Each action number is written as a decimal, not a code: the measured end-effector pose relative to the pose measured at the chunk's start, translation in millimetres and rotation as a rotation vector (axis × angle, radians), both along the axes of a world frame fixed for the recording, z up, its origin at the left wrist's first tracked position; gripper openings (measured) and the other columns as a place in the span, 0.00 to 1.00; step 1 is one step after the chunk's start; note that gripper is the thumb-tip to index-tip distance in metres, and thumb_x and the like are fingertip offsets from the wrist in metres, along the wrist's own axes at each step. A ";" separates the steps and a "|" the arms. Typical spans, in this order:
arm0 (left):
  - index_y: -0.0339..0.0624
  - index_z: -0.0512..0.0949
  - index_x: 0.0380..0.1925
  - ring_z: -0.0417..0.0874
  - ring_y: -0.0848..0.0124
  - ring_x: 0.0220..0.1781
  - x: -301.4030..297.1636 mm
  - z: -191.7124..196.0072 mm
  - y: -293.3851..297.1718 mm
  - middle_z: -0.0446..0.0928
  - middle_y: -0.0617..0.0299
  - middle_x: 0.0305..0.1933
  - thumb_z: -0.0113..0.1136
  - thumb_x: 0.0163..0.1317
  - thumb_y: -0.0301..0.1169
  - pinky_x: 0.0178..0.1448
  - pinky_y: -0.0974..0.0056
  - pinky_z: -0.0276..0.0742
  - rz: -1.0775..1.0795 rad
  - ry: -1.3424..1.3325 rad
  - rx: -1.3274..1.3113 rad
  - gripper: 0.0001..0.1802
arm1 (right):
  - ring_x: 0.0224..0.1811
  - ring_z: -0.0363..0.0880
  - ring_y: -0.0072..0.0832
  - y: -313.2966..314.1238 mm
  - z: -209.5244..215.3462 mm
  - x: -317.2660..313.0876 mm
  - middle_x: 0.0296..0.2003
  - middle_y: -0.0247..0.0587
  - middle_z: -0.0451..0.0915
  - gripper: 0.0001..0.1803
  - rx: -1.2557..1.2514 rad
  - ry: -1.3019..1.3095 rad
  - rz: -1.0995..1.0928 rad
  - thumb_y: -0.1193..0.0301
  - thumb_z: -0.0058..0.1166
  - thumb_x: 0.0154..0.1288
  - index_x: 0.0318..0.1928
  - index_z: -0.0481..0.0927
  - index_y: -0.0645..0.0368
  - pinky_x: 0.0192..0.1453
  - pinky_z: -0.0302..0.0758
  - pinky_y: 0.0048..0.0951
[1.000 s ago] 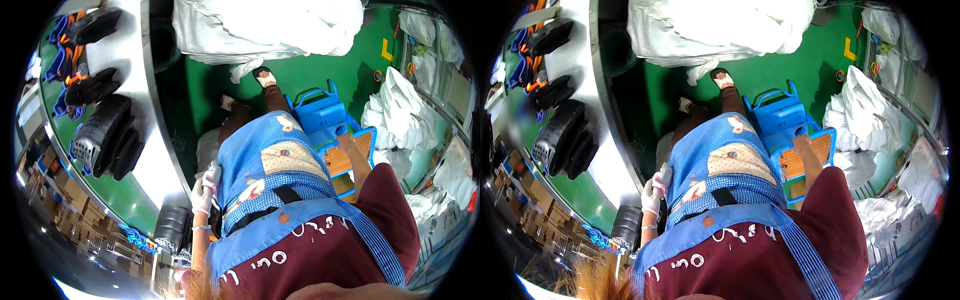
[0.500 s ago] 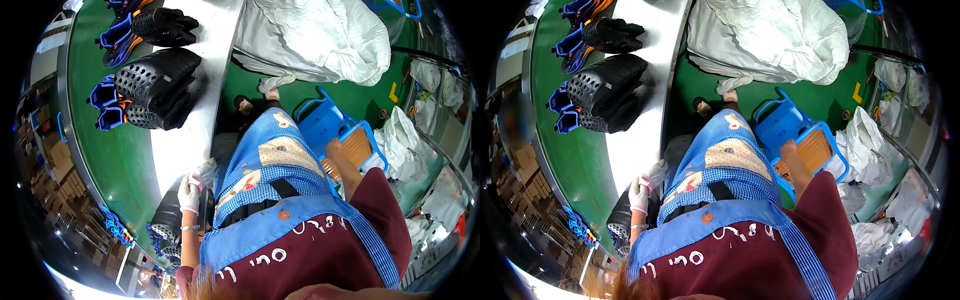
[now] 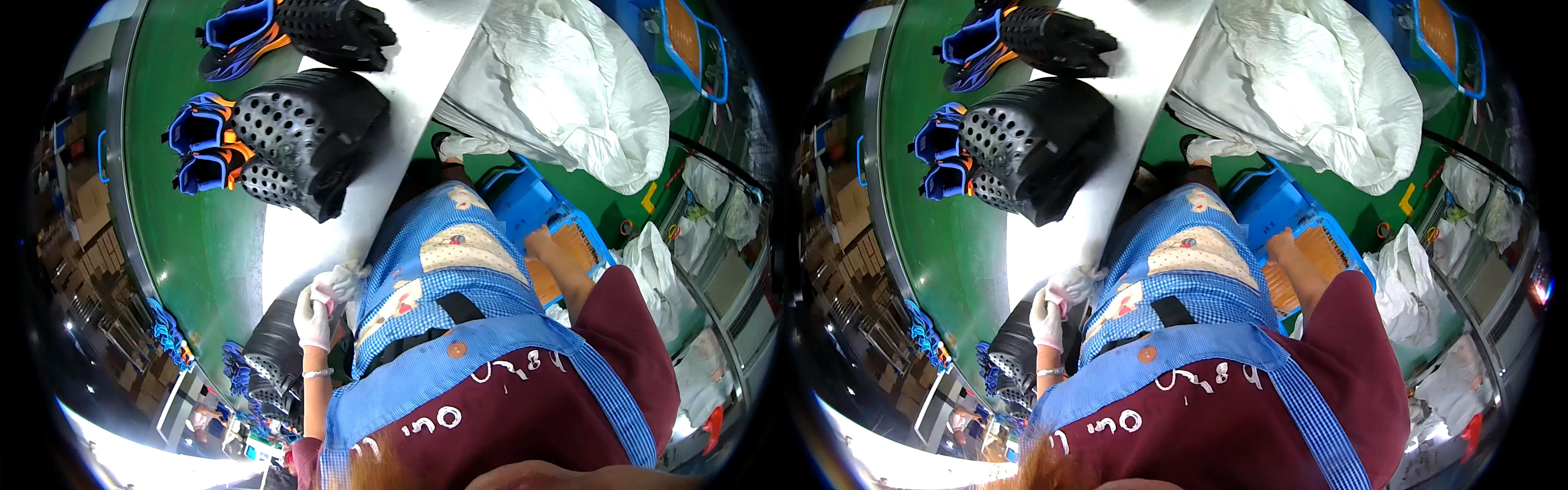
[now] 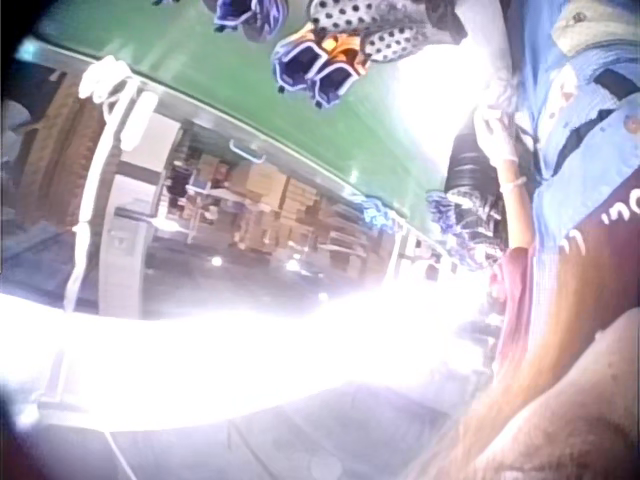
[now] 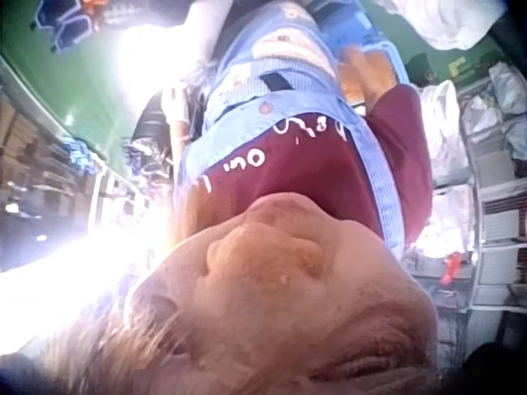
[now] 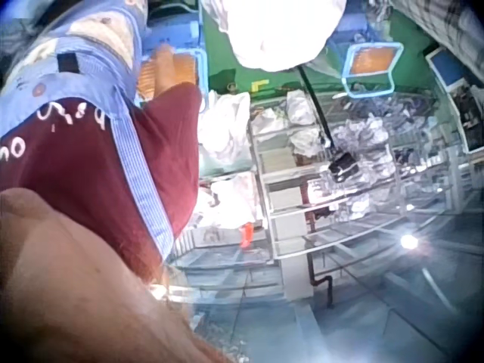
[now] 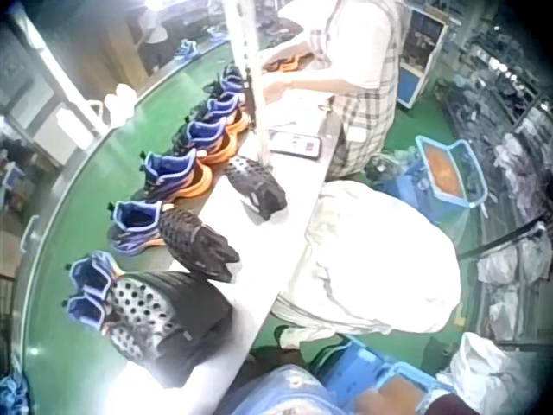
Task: The person inserts black plastic shoe lasts into blue and orange athletic shoes on a factory assembly line. They handle the shoes and lasts one at a time, placing the lasts inside the shoes and arranging them in a row.
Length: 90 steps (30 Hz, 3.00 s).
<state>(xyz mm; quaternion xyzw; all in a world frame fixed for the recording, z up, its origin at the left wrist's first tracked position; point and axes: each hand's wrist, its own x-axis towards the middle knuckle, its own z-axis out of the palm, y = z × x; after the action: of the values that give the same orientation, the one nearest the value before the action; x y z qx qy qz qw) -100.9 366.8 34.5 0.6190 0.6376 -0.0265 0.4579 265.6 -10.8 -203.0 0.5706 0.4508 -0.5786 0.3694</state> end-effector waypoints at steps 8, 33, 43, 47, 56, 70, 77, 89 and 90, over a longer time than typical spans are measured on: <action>0.32 0.76 0.51 0.74 0.80 0.34 -29.8 -25.1 61.4 0.77 0.65 0.37 0.47 0.68 0.26 0.37 0.74 0.72 0.138 -0.018 -0.035 0.15 | 0.61 0.75 0.41 4.1 3.0 -15.2 0.50 0.42 0.83 0.34 -0.082 -0.082 0.046 0.43 0.69 0.45 0.48 0.85 0.53 0.70 0.56 0.47; 0.37 0.69 0.61 0.76 0.79 0.36 -37.8 -82.4 70.1 0.76 0.64 0.45 0.48 0.66 0.25 0.33 0.74 0.75 0.892 -0.525 -0.124 0.22 | 0.52 0.77 0.49 301.7 -7.7 74.6 0.43 0.49 0.83 0.22 0.200 -0.206 0.414 0.55 0.54 0.61 0.47 0.83 0.57 0.61 0.66 0.47; 0.37 0.69 0.59 0.78 0.79 0.36 -17.8 -90.4 57.8 0.78 0.62 0.44 0.54 0.68 0.31 0.31 0.74 0.74 0.903 -0.683 0.020 0.22 | 0.48 0.78 0.52 330.1 -4.5 91.6 0.40 0.52 0.83 0.18 0.412 -0.156 0.325 0.60 0.48 0.67 0.47 0.82 0.59 0.57 0.70 0.47; 0.38 0.74 0.48 0.75 0.80 0.30 1.4 -88.8 55.0 0.79 0.65 0.37 0.59 0.65 0.32 0.32 0.73 0.74 0.935 -0.500 0.280 0.14 | 0.46 0.78 0.53 327.6 39.7 89.2 0.39 0.53 0.83 0.17 0.526 -0.065 0.220 0.62 0.46 0.69 0.46 0.82 0.59 0.55 0.72 0.48; 0.41 0.79 0.38 0.80 0.63 0.31 42.4 -45.1 28.4 0.79 0.55 0.36 0.63 0.59 0.31 0.38 0.62 0.77 0.563 -0.073 0.989 0.09 | 0.36 0.81 0.44 329.7 242.6 -6.0 0.36 0.50 0.82 0.09 1.059 0.613 -0.080 0.75 0.49 0.67 0.43 0.82 0.62 0.43 0.78 0.36; 0.42 0.81 0.40 0.84 0.60 0.36 77.5 -1.4 4.7 0.82 0.54 0.39 0.64 0.56 0.26 0.41 0.63 0.80 0.234 -0.055 1.263 0.10 | 0.24 0.79 0.45 416.9 232.6 -143.8 0.23 0.54 0.79 0.12 1.006 0.887 -0.068 0.73 0.44 0.67 0.34 0.77 0.70 0.33 0.75 0.41; 0.40 0.79 0.37 0.81 0.57 0.32 88.2 18.6 -3.2 0.77 0.55 0.32 0.65 0.51 0.20 0.37 0.61 0.77 0.174 -0.192 1.294 0.11 | 0.14 0.63 0.15 445.7 234.3 -137.6 0.18 0.28 0.71 0.14 0.238 1.082 -0.890 0.69 0.42 0.74 0.36 0.79 0.64 0.18 0.59 0.17; 0.38 0.79 0.38 0.81 0.59 0.31 85.6 1.7 -2.2 0.78 0.54 0.32 0.66 0.52 0.21 0.36 0.63 0.77 0.272 -0.240 1.253 0.13 | 0.58 0.77 0.33 450.8 237.2 -149.5 0.57 0.49 0.76 0.21 0.192 1.282 -1.414 0.66 0.37 0.78 0.58 0.70 0.71 0.63 0.75 0.33; 0.37 0.79 0.39 0.82 0.64 0.32 85.0 5.1 -1.2 0.78 0.56 0.32 0.65 0.54 0.20 0.36 0.65 0.77 0.284 -0.244 1.178 0.11 | 0.63 0.72 0.36 455.1 235.4 -147.1 0.60 0.51 0.72 0.21 -0.147 1.595 -1.368 0.71 0.37 0.75 0.62 0.67 0.73 0.70 0.68 0.36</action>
<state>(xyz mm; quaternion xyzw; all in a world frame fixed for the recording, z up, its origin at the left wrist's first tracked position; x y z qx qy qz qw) -15.9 365.6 39.6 0.6755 0.5644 0.4621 0.1078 118.4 444.3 32.5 0.1338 0.1090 -0.8975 -0.4059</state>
